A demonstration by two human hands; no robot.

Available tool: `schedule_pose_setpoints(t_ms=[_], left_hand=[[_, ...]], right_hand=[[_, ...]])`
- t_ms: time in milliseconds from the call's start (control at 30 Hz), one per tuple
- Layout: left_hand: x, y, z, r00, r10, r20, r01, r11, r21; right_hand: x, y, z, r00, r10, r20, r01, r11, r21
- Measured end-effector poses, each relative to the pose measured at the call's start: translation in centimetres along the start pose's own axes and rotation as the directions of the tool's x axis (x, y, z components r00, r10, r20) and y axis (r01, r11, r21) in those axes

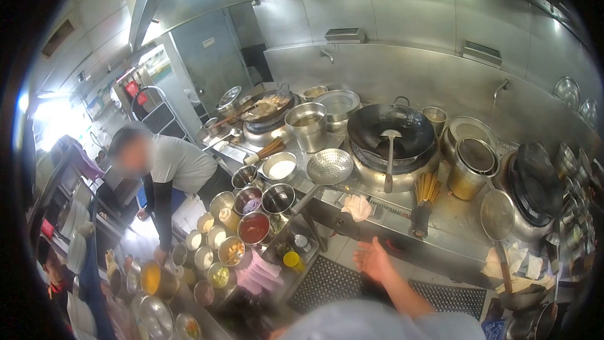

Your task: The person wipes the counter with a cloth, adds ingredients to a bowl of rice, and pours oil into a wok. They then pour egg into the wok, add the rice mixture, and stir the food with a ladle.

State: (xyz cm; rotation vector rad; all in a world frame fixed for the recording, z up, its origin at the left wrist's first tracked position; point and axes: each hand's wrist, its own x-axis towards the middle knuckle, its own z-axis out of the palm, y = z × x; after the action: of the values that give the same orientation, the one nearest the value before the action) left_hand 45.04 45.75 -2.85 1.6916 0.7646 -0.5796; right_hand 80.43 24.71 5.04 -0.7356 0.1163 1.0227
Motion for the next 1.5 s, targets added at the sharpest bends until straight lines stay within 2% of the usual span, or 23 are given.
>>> schedule_pose_setpoints(t_ms=[633,900,1033,1167,1500], left_hand=[[3.3,2.1,-1.0,1.0,0.002,-0.014,-0.002,1.0,-0.008],[5.1,2.3,-1.3,1.0,0.017,-0.004,-0.017,1.0,-0.019],[5.5,1.3,-0.7,1.0,0.01,-0.001,-0.01,0.999,-0.032],[5.4,-0.8,0.3,1.0,-0.006,-0.006,0.006,0.999,-0.043],[4.0,-7.6,4.3,0.992,-0.113,-0.05,0.106,0.987,-0.123]], right_hand=[[0.4,0.0,0.2,0.998,0.024,-0.058,-0.026,0.999,-0.028],[1.3,-1.1,1.2,0.999,0.027,-0.032,-0.03,0.997,-0.069],[0.6,-1.2,1.9,0.997,0.038,-0.067,-0.041,0.998,-0.05],[0.5,-0.7,1.3,0.999,0.032,-0.031,-0.032,0.999,-0.019],[1.3,0.8,1.3,0.994,0.078,-0.079,-0.082,0.995,-0.05]])
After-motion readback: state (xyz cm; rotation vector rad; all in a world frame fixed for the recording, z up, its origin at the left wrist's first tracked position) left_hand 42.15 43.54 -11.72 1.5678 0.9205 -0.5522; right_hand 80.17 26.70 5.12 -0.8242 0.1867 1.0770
